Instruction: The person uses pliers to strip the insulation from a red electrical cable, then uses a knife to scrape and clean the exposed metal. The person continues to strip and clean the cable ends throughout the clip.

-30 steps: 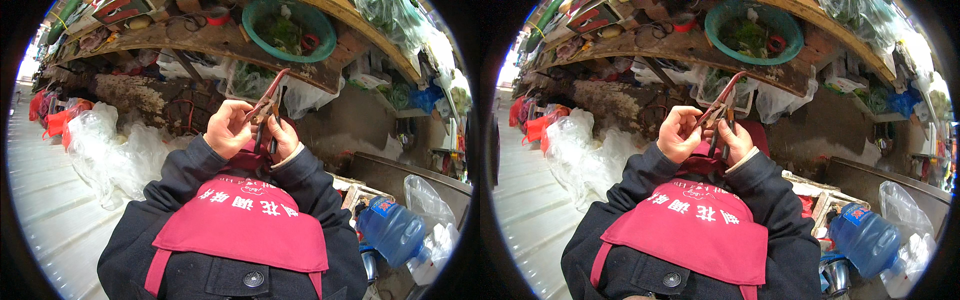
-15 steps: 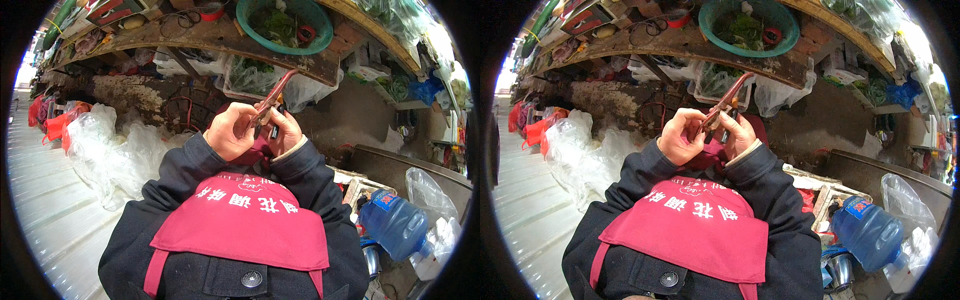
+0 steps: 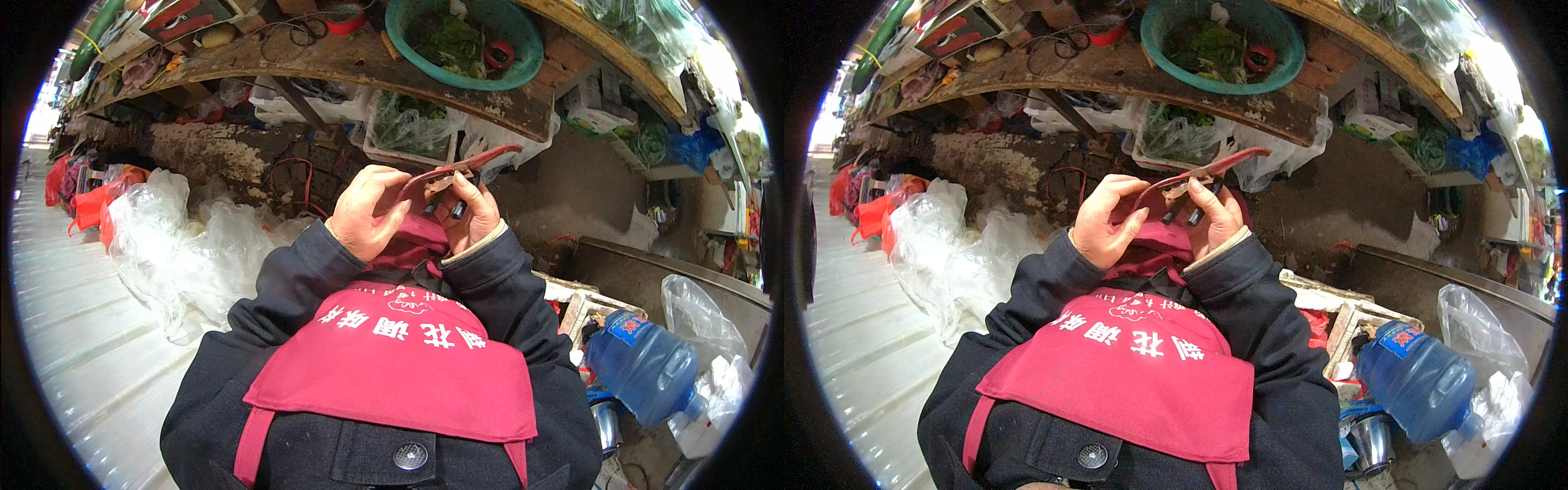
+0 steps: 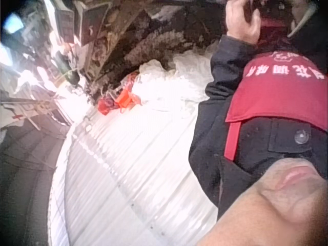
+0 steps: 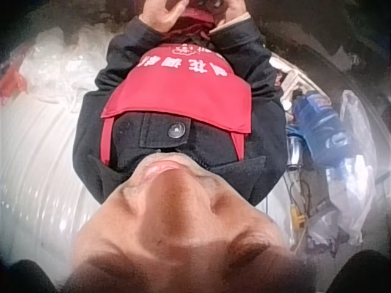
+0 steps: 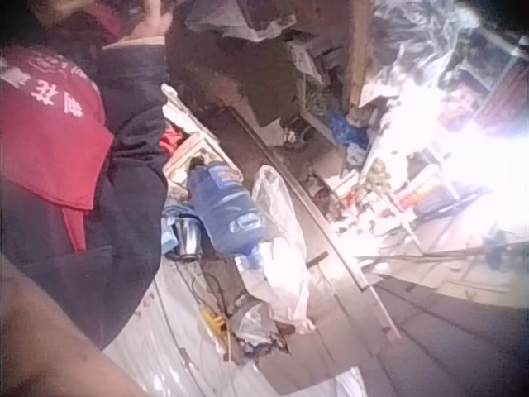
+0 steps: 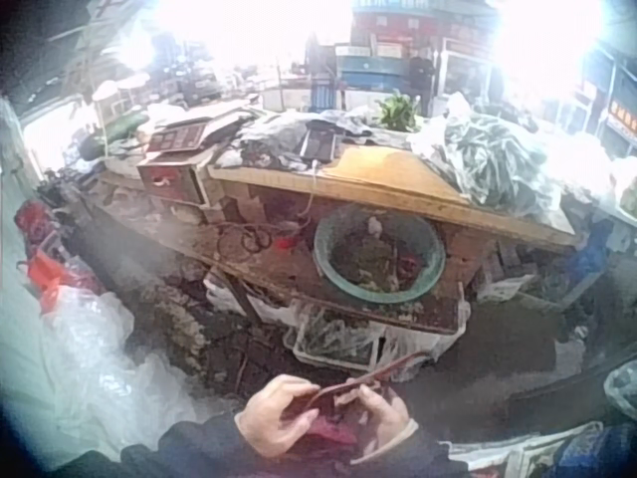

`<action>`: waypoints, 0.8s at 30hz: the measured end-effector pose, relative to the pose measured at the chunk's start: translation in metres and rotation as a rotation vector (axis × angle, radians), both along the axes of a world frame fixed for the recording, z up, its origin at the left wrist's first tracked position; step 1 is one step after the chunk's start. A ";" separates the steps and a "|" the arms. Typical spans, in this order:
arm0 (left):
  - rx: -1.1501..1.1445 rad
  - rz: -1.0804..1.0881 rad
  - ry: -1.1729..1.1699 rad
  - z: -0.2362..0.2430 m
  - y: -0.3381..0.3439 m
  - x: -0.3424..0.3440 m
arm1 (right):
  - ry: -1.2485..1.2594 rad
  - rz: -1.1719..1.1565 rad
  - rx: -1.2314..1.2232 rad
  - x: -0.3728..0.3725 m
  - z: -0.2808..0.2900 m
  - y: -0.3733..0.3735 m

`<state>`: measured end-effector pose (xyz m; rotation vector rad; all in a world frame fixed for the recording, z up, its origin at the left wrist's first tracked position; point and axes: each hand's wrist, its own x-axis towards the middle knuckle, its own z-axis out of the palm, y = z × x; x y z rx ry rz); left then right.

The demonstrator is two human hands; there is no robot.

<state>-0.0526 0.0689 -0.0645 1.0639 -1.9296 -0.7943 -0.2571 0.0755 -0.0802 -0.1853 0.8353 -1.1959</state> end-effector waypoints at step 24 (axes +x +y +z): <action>0.995 -0.125 0.545 -0.020 0.002 -0.002 | 0.083 0.079 -0.040 -0.006 -0.004 -0.008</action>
